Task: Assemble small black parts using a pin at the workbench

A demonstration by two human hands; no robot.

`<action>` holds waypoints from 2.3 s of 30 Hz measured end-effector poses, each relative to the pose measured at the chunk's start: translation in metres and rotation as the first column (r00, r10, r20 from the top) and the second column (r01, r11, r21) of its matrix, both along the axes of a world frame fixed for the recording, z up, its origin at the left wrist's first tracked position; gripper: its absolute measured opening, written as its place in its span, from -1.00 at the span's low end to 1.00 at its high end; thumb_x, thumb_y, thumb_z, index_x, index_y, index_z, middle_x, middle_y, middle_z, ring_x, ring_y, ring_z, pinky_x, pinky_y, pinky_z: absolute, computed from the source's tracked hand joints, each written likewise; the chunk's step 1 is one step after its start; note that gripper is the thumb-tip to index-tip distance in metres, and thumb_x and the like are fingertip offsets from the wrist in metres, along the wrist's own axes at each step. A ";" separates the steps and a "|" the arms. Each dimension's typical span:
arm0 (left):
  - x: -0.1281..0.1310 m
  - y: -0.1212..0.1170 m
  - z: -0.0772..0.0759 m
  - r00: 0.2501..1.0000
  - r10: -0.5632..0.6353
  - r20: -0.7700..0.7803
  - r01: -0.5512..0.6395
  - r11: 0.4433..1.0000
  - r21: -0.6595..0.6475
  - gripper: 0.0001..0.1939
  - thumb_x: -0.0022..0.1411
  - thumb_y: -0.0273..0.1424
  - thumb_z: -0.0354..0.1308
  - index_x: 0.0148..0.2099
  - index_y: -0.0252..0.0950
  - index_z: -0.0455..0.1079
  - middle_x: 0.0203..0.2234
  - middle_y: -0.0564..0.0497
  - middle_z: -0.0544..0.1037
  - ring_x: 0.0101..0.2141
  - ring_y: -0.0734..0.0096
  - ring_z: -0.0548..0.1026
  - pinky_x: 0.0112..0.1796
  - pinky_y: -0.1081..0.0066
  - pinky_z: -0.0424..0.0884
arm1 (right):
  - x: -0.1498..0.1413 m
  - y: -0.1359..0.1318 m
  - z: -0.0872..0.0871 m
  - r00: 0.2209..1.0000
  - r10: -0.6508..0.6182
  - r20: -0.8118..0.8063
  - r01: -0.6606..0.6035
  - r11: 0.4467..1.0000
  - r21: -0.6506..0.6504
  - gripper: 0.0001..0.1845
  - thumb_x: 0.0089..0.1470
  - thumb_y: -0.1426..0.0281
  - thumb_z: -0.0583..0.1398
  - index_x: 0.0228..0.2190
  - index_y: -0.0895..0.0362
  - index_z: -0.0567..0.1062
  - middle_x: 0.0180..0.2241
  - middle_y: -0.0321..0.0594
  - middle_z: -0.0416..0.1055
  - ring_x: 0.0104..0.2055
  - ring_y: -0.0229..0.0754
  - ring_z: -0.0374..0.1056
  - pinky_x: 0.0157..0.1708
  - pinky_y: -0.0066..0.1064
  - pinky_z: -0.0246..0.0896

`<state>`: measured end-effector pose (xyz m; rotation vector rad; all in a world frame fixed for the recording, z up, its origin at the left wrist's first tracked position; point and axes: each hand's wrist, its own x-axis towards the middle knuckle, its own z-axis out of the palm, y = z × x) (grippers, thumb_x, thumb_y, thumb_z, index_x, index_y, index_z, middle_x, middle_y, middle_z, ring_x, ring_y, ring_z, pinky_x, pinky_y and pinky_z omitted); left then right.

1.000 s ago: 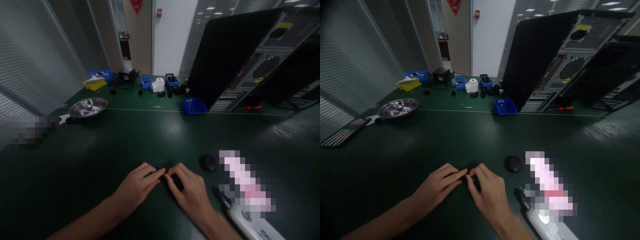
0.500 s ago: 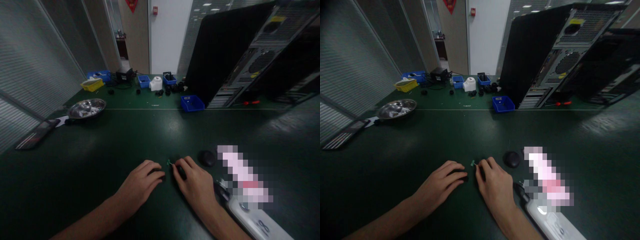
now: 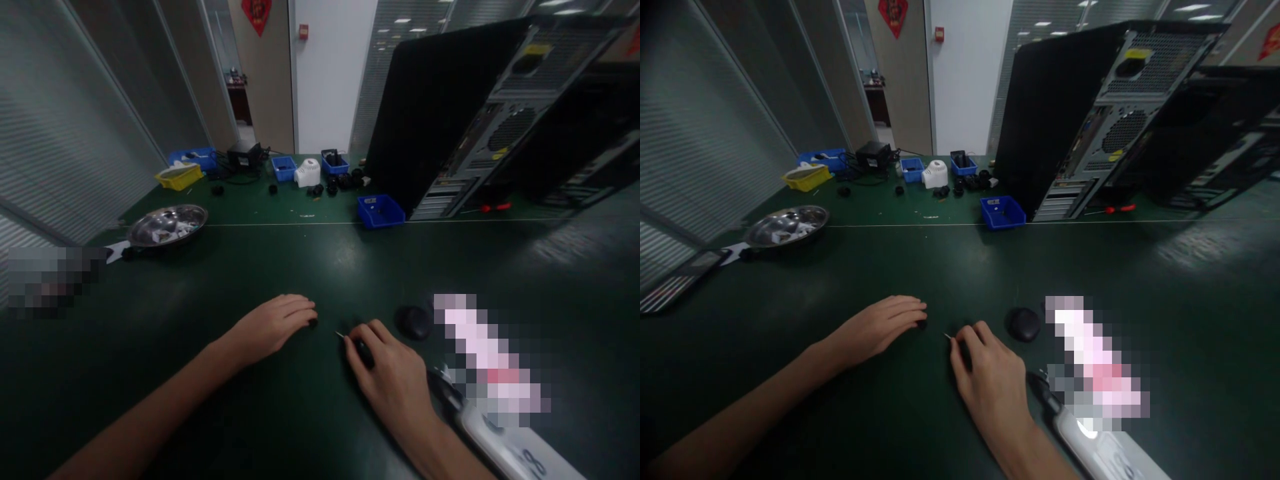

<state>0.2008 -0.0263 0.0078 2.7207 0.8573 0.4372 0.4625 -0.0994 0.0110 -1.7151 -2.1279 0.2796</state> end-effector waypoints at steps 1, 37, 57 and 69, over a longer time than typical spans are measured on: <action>-0.011 0.004 -0.001 0.999 0.046 0.020 -0.045 0.999 -0.021 -0.66 0.47 -0.47 0.02 0.22 -0.22 0.41 0.19 -0.07 0.49 0.22 0.26 0.40 0.22 0.13 0.35 | 0.000 0.000 0.000 1.000 0.002 -0.009 -0.002 1.000 -0.004 -0.74 0.39 0.22 0.05 -0.27 -0.01 0.48 -0.27 -0.30 0.45 -0.34 -0.19 0.43 -0.40 -0.38 0.13; -0.122 0.083 -0.004 0.765 0.609 0.210 -0.608 0.790 -0.077 -0.63 0.40 -0.21 0.11 0.15 -0.21 0.49 0.02 -0.11 0.58 -0.02 0.17 0.53 0.01 0.16 0.45 | -0.001 0.002 -0.001 0.998 0.014 -0.061 -0.014 1.000 0.000 -0.69 0.38 0.18 0.04 -0.28 0.00 0.51 -0.27 -0.28 0.48 -0.35 -0.22 0.45 -0.38 -0.41 0.22; -0.213 0.073 -0.009 0.545 0.813 0.204 -0.838 0.525 0.148 -0.71 0.37 -0.29 0.13 0.00 -0.33 0.54 0.00 0.03 0.60 0.06 0.24 0.51 0.20 0.23 0.29 | 0.000 0.001 0.000 0.998 0.016 -0.065 -0.015 1.000 0.010 -0.69 0.37 0.18 0.06 -0.29 0.02 0.52 -0.27 -0.26 0.49 -0.37 -0.21 0.44 -0.36 -0.41 0.22; -0.206 0.074 -0.003 0.521 0.850 0.076 -0.840 0.495 0.221 -0.66 0.38 -0.30 0.07 0.02 -0.37 0.55 -0.02 -0.12 0.62 0.04 0.16 0.51 0.15 0.22 0.30 | 0.002 0.001 -0.002 0.997 0.021 -0.068 -0.021 1.000 0.006 -0.68 0.38 0.18 0.05 -0.28 0.02 0.51 -0.27 -0.26 0.50 -0.36 -0.21 0.44 -0.37 -0.41 0.21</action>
